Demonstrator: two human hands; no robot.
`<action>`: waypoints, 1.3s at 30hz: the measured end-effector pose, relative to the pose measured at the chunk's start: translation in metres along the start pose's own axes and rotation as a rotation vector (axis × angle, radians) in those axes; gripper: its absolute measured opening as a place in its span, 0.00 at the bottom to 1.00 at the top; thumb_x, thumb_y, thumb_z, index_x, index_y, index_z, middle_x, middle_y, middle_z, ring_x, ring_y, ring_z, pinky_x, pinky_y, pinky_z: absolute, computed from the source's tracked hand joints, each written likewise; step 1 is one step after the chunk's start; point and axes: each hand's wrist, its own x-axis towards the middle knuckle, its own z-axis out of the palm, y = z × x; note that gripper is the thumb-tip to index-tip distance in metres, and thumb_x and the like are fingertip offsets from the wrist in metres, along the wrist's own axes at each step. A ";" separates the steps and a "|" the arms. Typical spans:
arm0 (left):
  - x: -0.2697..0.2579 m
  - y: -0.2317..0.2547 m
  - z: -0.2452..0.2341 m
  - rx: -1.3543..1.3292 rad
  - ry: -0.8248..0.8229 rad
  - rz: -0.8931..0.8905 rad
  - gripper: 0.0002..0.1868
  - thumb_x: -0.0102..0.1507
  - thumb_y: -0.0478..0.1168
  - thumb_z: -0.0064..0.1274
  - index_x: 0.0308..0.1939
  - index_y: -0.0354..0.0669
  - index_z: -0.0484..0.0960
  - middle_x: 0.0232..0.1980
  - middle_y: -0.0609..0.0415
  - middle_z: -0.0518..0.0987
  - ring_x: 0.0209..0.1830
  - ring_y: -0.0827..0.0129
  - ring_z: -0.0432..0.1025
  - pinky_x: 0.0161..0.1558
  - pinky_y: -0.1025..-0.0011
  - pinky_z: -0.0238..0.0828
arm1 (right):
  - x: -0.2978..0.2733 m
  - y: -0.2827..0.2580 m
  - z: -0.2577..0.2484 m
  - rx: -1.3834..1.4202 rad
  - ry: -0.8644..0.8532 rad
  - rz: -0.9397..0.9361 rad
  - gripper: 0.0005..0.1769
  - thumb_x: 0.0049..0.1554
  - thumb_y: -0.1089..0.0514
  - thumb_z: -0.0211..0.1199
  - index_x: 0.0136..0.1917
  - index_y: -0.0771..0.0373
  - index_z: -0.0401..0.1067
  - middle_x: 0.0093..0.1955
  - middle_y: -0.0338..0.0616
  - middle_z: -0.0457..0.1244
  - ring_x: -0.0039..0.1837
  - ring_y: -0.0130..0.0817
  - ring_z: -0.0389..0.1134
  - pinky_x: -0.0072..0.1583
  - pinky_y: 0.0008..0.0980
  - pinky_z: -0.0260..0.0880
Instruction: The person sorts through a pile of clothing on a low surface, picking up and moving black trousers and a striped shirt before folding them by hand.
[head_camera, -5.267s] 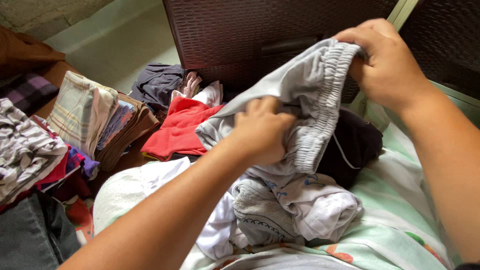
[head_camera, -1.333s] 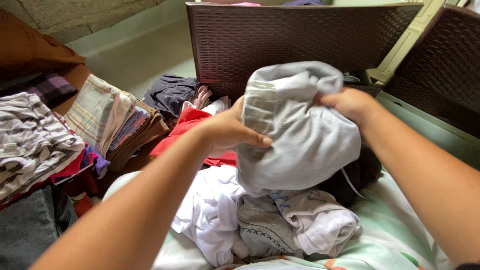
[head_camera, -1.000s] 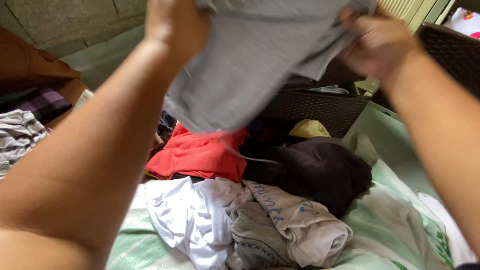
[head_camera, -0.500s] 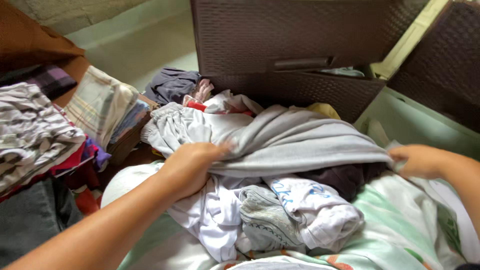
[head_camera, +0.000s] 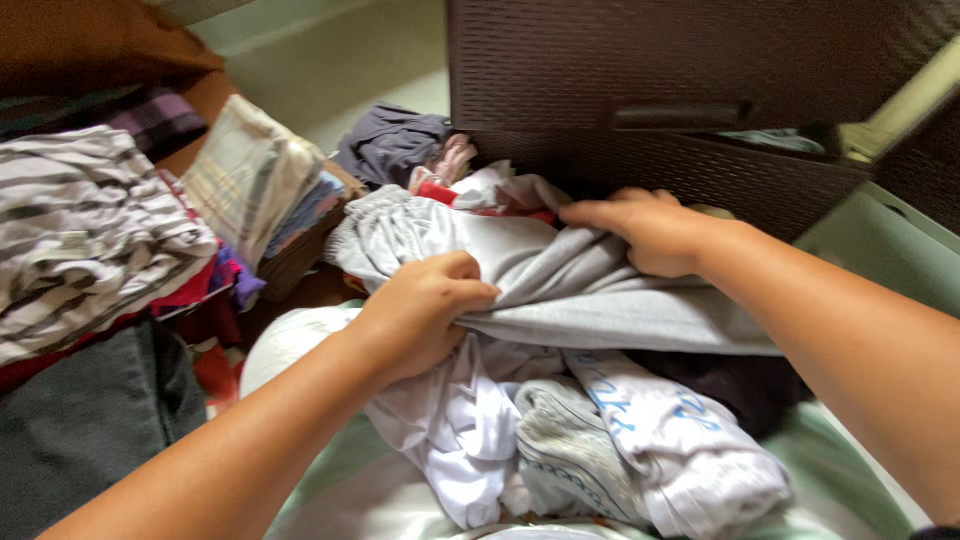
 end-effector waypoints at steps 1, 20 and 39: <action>-0.001 -0.001 -0.001 -0.006 -0.006 0.006 0.22 0.46 0.28 0.59 0.44 0.45 0.86 0.44 0.48 0.79 0.45 0.50 0.76 0.47 0.59 0.72 | 0.007 -0.008 -0.001 -0.081 -0.110 0.064 0.51 0.46 0.74 0.56 0.75 0.29 0.70 0.71 0.45 0.61 0.73 0.58 0.54 0.74 0.51 0.51; 0.015 -0.006 0.011 0.190 -0.095 -0.227 0.18 0.51 0.29 0.56 0.44 0.51 0.83 0.43 0.48 0.77 0.48 0.49 0.73 0.48 0.56 0.70 | -0.163 0.087 0.053 -0.345 0.747 -0.070 0.20 0.41 0.59 0.70 0.49 0.44 0.81 0.49 0.30 0.67 0.59 0.33 0.63 0.66 0.55 0.45; 0.077 0.066 0.029 -0.106 -0.391 -0.227 0.28 0.56 0.47 0.65 0.59 0.49 0.78 0.58 0.46 0.78 0.58 0.53 0.74 0.58 0.61 0.70 | -0.109 0.072 -0.002 0.150 0.530 0.416 0.19 0.59 0.41 0.60 0.55 0.53 0.78 0.51 0.47 0.73 0.53 0.48 0.73 0.56 0.47 0.72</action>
